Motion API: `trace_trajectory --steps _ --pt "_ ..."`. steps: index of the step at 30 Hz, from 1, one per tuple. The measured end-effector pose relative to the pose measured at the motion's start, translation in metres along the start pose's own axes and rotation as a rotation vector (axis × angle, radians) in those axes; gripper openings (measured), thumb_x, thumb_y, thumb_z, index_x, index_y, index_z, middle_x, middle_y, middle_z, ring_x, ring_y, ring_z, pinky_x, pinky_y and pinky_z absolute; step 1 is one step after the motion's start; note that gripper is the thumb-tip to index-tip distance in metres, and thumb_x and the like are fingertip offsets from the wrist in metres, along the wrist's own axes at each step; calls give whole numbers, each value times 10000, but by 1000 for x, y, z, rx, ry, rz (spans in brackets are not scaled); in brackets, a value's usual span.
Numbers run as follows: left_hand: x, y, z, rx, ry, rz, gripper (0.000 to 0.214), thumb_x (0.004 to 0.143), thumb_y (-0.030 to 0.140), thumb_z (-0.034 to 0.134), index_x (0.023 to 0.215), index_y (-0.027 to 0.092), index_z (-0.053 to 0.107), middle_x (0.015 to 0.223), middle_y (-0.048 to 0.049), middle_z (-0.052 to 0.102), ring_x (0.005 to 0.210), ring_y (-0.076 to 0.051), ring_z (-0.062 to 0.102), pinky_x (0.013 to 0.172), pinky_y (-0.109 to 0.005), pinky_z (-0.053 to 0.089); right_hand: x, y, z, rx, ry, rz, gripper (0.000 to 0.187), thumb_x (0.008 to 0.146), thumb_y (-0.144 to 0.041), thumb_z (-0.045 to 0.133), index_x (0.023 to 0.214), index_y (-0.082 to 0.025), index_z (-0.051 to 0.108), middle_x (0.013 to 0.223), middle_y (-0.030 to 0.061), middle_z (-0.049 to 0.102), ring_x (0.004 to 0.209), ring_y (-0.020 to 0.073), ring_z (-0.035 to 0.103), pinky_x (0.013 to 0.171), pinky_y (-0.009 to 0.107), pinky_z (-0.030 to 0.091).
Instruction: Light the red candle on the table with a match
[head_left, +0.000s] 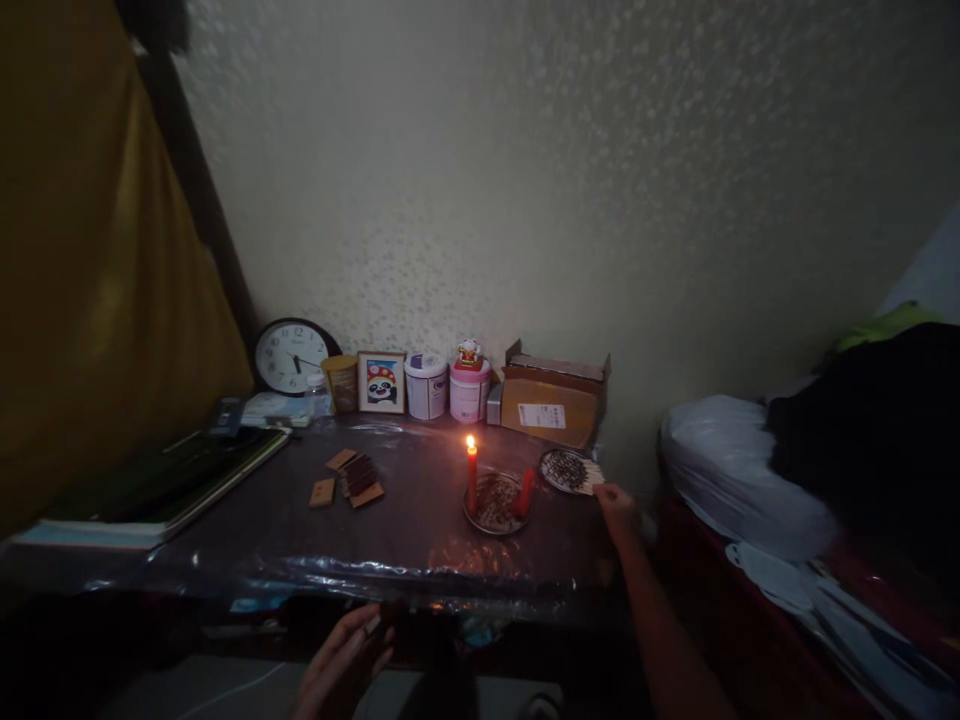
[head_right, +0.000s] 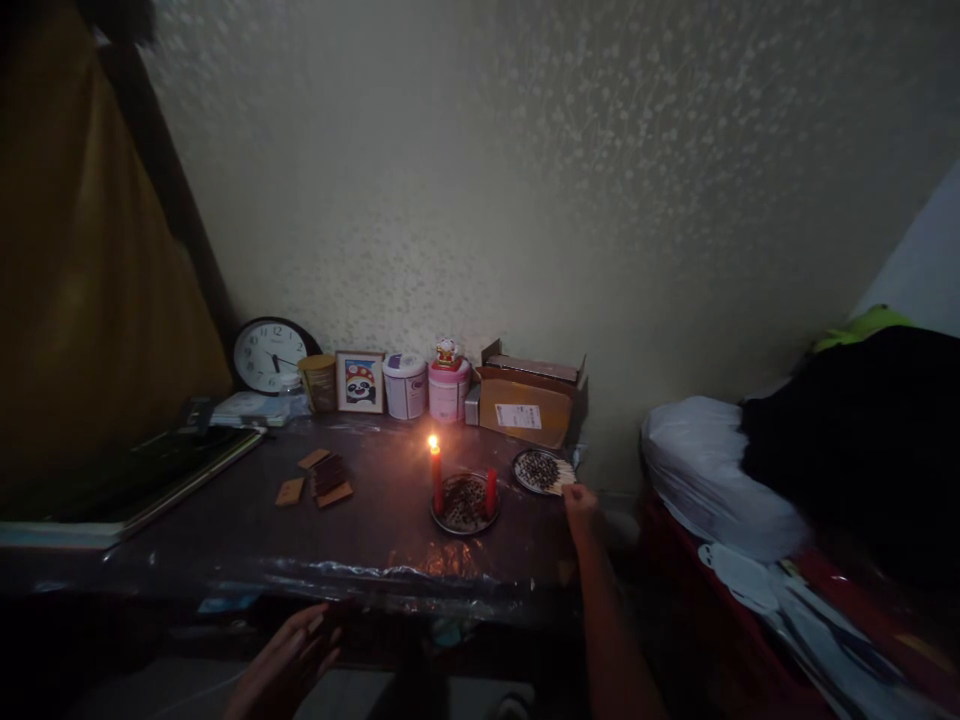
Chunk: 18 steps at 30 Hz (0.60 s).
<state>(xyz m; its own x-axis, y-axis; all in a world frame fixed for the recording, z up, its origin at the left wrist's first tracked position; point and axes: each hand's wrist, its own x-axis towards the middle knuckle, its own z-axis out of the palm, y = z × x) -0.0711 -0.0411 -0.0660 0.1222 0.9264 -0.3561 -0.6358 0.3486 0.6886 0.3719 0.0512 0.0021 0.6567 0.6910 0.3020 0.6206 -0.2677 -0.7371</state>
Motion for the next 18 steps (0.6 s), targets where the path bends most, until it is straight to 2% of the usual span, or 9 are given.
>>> trace_trajectory --steps 5,10,18 --pt "3 -3 -5 19 -6 21 357 511 358 789 820 208 693 888 -74 739 909 -311 646 849 -425 470 1 2 2 -18 8 -22 182 757 -327 571 694 -165 626 695 27 679 666 167 621 635 276 436" --pt "11 -5 -11 2 -3 -39 390 447 404 797 772 218 690 889 -90 742 973 -348 619 899 -456 438 3 11 4 -32 13 -54 162 780 -297 522 742 -186 634 715 48 680 702 199 629 601 263 432" --pt "14 -6 -13 27 18 -30 405 463 364 781 818 208 664 912 -109 732 1055 -377 566 911 -502 419 5 28 9 -87 9 -79 164 860 -289 548 819 -139 602 777 -7 630 676 113 598 650 279 485"
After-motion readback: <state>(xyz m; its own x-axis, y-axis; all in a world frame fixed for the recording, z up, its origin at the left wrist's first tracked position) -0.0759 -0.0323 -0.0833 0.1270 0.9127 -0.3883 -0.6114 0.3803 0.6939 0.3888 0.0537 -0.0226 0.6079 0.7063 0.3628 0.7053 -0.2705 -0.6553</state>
